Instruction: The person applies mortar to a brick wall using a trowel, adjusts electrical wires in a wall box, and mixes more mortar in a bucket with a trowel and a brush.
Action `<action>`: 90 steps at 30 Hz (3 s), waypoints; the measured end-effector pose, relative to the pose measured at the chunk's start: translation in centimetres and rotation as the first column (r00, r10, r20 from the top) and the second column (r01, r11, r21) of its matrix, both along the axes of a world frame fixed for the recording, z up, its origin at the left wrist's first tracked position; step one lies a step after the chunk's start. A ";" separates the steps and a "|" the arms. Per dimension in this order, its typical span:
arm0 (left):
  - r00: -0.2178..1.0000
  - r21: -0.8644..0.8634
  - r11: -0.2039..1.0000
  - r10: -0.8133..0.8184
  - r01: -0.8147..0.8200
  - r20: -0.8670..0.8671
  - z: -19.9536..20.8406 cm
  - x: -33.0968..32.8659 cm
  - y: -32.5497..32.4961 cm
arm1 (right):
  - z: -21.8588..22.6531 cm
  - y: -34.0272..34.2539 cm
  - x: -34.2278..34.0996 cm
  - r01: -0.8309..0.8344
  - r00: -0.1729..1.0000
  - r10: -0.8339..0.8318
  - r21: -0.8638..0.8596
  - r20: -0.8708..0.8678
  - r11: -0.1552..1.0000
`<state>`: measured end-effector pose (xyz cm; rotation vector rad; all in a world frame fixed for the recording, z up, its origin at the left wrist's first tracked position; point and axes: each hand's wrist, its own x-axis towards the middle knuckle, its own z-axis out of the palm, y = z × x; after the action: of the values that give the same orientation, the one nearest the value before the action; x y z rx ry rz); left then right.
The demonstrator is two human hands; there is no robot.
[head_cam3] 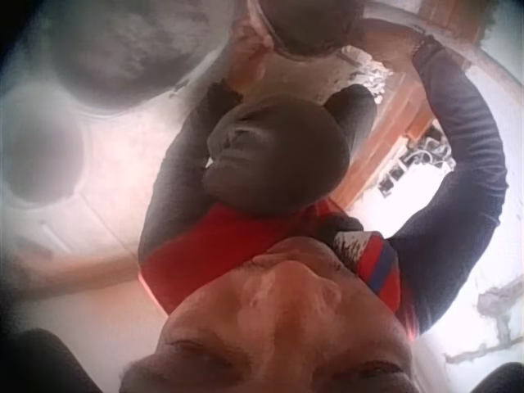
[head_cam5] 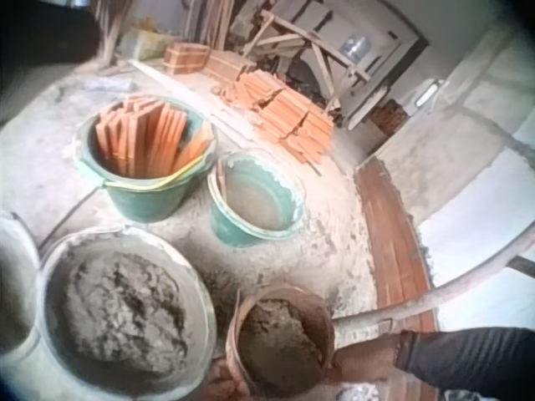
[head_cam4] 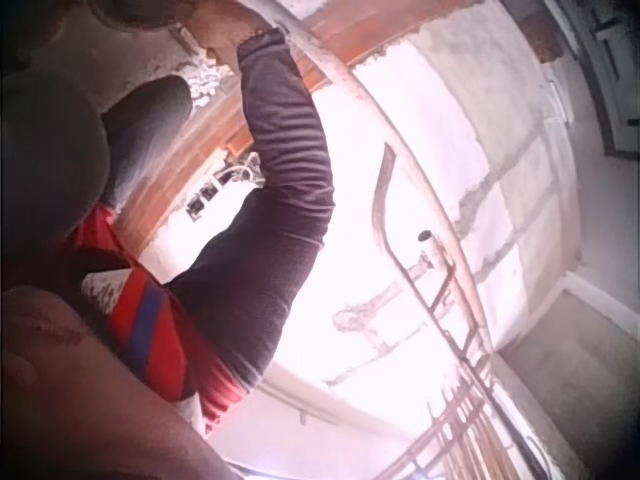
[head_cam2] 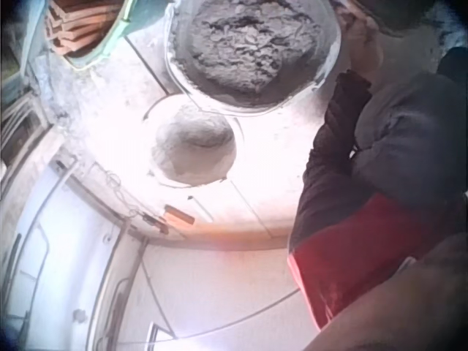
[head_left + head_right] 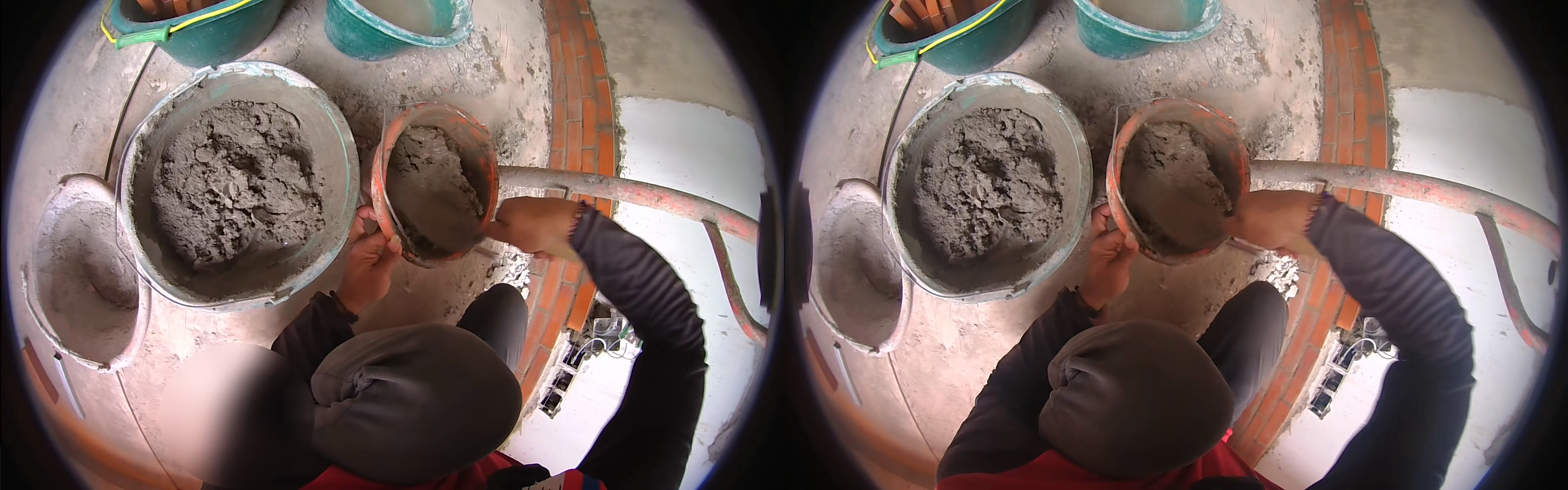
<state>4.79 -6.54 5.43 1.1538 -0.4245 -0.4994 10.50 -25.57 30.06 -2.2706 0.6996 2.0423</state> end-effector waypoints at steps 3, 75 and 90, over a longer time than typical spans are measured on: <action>1.000 0.012 1.000 -0.009 0.009 -0.017 0.7 0.3 -0.2 | 1.4 -6.2 -1.2 -0.370 0.919 0.345 0.119 0.191 0.921; 0.997 -0.119 0.992 -0.055 0.049 -0.047 -0.7 1.3 0.2 | 2.3 -2.6 -1.5 0.269 0.913 -0.281 0.083 0.297 0.960; 1.000 -0.202 0.979 -0.020 0.017 -0.012 0.0 1.0 -0.9 | -1.1 -1.4 -0.9 0.258 0.909 -0.262 0.055 0.325 0.965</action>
<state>5.81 -7.40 5.40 0.9509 -0.4636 -0.4691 9.59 -26.96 28.94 -2.2842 0.9004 1.4988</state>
